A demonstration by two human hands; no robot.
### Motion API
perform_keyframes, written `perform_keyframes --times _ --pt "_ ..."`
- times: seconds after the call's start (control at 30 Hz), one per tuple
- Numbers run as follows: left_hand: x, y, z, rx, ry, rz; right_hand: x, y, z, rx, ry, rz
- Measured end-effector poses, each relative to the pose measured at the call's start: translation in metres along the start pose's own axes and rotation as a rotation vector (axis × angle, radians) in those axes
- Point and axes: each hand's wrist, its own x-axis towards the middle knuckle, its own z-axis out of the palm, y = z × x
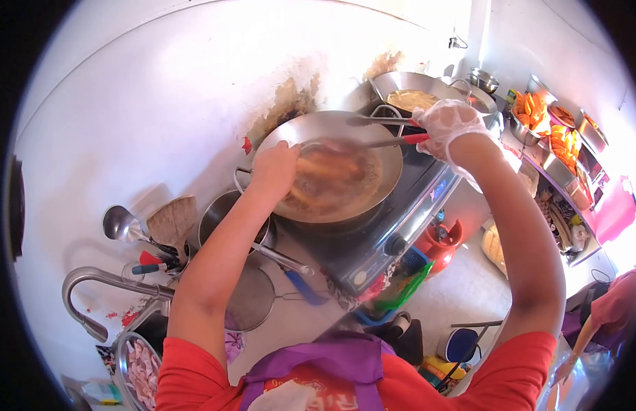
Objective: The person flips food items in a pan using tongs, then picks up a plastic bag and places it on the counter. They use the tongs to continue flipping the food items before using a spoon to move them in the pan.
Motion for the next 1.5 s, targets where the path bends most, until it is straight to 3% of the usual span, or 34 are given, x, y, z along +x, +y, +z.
perform_keyframes --times 0.47,1.27,1.5 --pt "-0.008 -0.005 0.002 -0.027 0.069 0.038 -0.015 -0.002 0.008 -0.010 0.017 -0.029" --pt "-0.011 0.006 0.008 -0.030 -0.042 -0.071 -0.015 -0.004 0.016 -0.031 0.022 0.022" --pt "-0.005 0.012 0.013 -0.053 0.004 -0.056 -0.015 -0.004 0.016 -0.041 0.035 0.011"
